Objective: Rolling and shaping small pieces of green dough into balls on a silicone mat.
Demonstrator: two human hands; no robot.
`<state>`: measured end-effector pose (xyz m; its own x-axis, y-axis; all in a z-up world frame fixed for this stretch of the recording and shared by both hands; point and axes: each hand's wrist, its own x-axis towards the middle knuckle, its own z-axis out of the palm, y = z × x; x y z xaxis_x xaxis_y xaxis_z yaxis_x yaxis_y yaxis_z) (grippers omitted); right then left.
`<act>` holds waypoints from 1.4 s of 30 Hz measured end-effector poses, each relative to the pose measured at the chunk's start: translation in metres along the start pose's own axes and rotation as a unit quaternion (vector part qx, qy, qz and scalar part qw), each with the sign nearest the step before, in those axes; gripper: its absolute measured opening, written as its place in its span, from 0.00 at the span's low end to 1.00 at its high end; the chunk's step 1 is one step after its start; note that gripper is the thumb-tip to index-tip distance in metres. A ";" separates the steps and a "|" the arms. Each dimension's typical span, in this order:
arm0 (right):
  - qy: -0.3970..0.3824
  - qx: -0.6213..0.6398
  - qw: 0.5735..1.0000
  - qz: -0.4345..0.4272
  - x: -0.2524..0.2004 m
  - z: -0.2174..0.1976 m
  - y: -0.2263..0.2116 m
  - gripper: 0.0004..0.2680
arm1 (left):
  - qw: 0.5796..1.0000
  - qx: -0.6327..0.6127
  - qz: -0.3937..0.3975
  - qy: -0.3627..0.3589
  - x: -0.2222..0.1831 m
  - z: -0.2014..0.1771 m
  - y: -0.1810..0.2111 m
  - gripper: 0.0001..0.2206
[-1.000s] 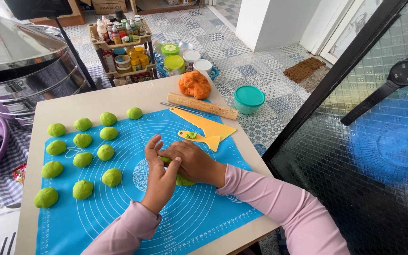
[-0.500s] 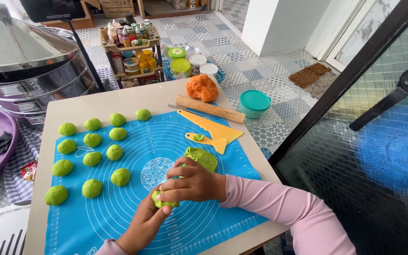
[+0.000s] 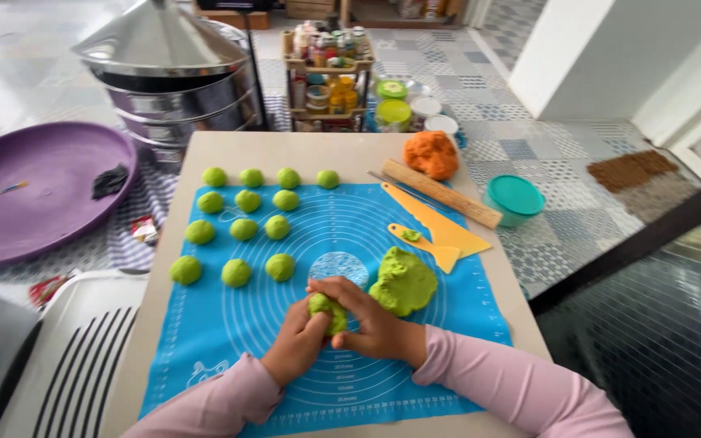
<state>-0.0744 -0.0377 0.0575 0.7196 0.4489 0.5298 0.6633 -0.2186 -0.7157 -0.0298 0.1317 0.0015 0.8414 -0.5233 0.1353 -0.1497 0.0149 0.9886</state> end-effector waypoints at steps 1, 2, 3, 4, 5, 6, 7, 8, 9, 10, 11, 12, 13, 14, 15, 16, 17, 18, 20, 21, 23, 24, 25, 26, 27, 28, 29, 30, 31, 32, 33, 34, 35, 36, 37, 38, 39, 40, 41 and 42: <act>-0.007 0.006 1.000 -0.006 -0.001 0.000 0.001 0.33 | 1.000 0.003 0.000 0.011 0.000 -0.001 -0.002 0.05; -0.022 0.014 1.000 0.000 -0.001 0.000 0.001 0.32 | 0.999 -0.007 -0.014 -0.032 0.000 -0.001 -0.004 0.05; -0.037 0.020 0.999 0.006 -0.003 -0.001 0.003 0.32 | 0.997 -0.018 -0.027 -0.076 0.001 -0.001 -0.007 0.06; -0.043 0.024 0.999 0.000 -0.004 0.003 0.009 0.32 | 0.997 -0.017 -0.026 -0.066 0.000 -0.004 -0.010 0.06; -0.038 0.018 0.999 -0.005 -0.006 0.004 0.014 0.31 | 0.994 -0.038 -0.055 -0.089 -0.001 -0.006 -0.013 0.05; -0.033 0.012 0.999 -0.010 -0.009 0.006 0.019 0.30 | 0.989 -0.059 -0.084 -0.111 -0.001 -0.007 -0.017 0.06; -0.037 0.013 0.999 -0.014 -0.007 0.006 0.017 0.30 | 0.989 -0.058 -0.081 -0.106 -0.001 -0.006 -0.015 0.06; -0.014 0.025 0.999 -0.020 -0.006 0.006 0.016 0.26 | 0.984 -0.092 -0.071 -0.136 0.000 -0.006 -0.014 0.12; 0.010 0.039 0.999 -0.025 -0.005 0.007 0.013 0.22 | 0.976 -0.125 -0.063 -0.167 -0.001 -0.005 -0.013 0.17; 0.007 0.041 0.999 -0.029 -0.006 0.008 0.015 0.22 | 0.977 -0.124 -0.062 -0.163 -0.002 -0.003 -0.008 0.17; 0.021 0.050 0.998 -0.023 -0.007 0.009 0.016 0.21 | 0.981 -0.086 -0.048 -0.169 -0.003 -0.002 -0.004 0.12; 0.034 0.060 0.997 -0.018 -0.007 0.010 0.017 0.21 | 0.983 -0.047 -0.036 -0.176 -0.003 0.000 0.001 0.13; 0.032 0.062 0.997 -0.021 -0.007 0.010 0.017 0.21 | 0.984 -0.045 -0.035 -0.171 -0.005 0.001 0.003 0.13; 0.041 0.067 0.997 -0.020 -0.008 0.010 0.016 0.16 | 0.983 -0.058 -0.044 -0.169 -0.007 0.002 0.004 0.12; 0.050 0.072 0.996 -0.017 -0.009 0.010 0.016 0.11 | 0.982 -0.072 -0.053 -0.167 -0.009 0.004 0.005 0.12; 0.048 0.074 0.996 -0.019 -0.010 0.011 0.017 0.11 | 0.983 -0.071 -0.053 -0.163 -0.011 0.005 0.012 0.12; 0.064 0.053 0.996 -0.024 -0.012 0.012 0.019 0.13 | 0.982 -0.068 -0.035 -0.174 -0.013 0.007 0.019 0.15; 0.080 0.032 0.996 -0.028 -0.014 0.013 0.020 0.16 | 0.980 -0.065 -0.016 -0.185 -0.014 0.009 0.027 0.18; 0.079 0.032 0.996 -0.038 -0.013 0.012 0.021 0.17 | 0.979 -0.066 -0.010 -0.193 -0.015 0.009 0.027 0.19; 0.078 0.032 0.995 -0.047 -0.013 0.011 0.021 0.18 | 0.977 -0.068 -0.005 -0.202 -0.015 0.011 0.027 0.20; 0.061 0.025 0.996 -0.064 -0.012 0.007 0.021 0.20 | 0.980 -0.039 0.020 -0.194 -0.014 0.009 0.031 0.18; 0.045 0.017 0.996 -0.080 -0.012 0.006 0.020 0.22 | 0.981 -0.010 0.046 -0.187 -0.014 0.008 0.033 0.17; 0.045 0.018 0.996 -0.079 -0.012 0.005 0.019 0.22 | 0.981 -0.011 0.045 -0.186 -0.016 0.008 0.035 0.17; 0.036 0.026 0.996 -0.075 -0.012 0.004 0.017 0.26 | 0.984 0.012 0.048 -0.172 -0.017 0.007 0.038 0.17; 0.027 0.035 0.997 -0.071 -0.013 0.003 0.015 0.31 | 0.985 0.034 0.052 -0.159 -0.020 0.007 0.040 0.19; 0.028 0.035 0.997 -0.069 -0.012 0.003 0.014 0.31 | 0.985 0.033 0.050 -0.159 -0.019 0.008 0.037 0.19; 0.019 0.030 0.997 -0.062 -0.012 0.003 0.013 0.32 | 0.990 0.019 0.032 -0.136 -0.018 0.008 0.034 0.14; 0.011 0.025 0.998 -0.055 -0.012 0.003 0.011 0.34 | 0.994 0.006 0.014 -0.112 -0.018 0.009 0.032 0.09; 0.011 0.026 0.998 -0.055 -0.013 0.005 0.014 0.34 | 0.994 0.006 0.014 -0.111 -0.017 0.009 0.033 0.09; 0.020 0.017 0.999 -0.036 -0.015 0.007 0.016 0.29 | 0.995 0.000 0.007 -0.095 -0.017 0.008 0.034 0.10; 0.029 0.009 0.999 -0.018 -0.016 0.009 0.018 0.26 | 0.997 -0.006 0.001 -0.079 -0.017 0.008 0.035 0.12; 0.029 0.010 0.999 -0.018 -0.017 0.008 0.021 0.26 | 0.997 -0.006 0.001 -0.077 -0.016 0.006 0.037 0.12; 0.030 -0.004 0.999 -0.017 -0.018 0.008 0.024 0.25 | 0.997 -0.020 -0.008 -0.073 -0.016 0.004 0.038 0.14; 0.031 -0.017 0.999 -0.016 -0.019 0.008 0.027 0.23 | 0.997 -0.034 -0.016 -0.069 -0.015 0.002 0.039 0.17; 0.032 -0.016 0.999 -0.017 -0.017 0.008 0.025 0.23 | 0.997 -0.032 -0.017 -0.069 -0.013 0.002 0.033 0.17; 0.024 -0.039 0.999 -0.015 -0.015 0.007 0.022 0.22 | 0.997 -0.040 -0.027 -0.065 -0.012 0.002 0.026 0.14; 0.017 -0.062 0.998 -0.013 -0.014 0.007 0.020 0.20 | 0.996 -0.048 -0.036 -0.062 -0.011 0.002 0.019 0.11; 0.017 -0.061 0.998 -0.014 -0.013 0.007 0.019 0.20 | 0.996 -0.047 -0.037 -0.062 -0.011 0.000 0.019 0.11; 0.020 -0.061 0.998 -0.025 -0.012 0.006 0.018 0.20 | 0.996 -0.046 -0.033 -0.071 -0.010 -0.001 0.018 0.14; 0.023 -0.060 0.997 -0.037 -0.011 0.005 0.017 0.19 | 0.995 -0.044 -0.030 -0.079 -0.009 -0.002 0.017 0.18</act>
<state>-0.0726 -0.0421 0.0374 0.6745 0.4284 0.6013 0.7328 -0.2902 -0.6154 -0.0388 0.1388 0.0176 0.7542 -0.6528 0.0707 -0.0491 0.0512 0.9975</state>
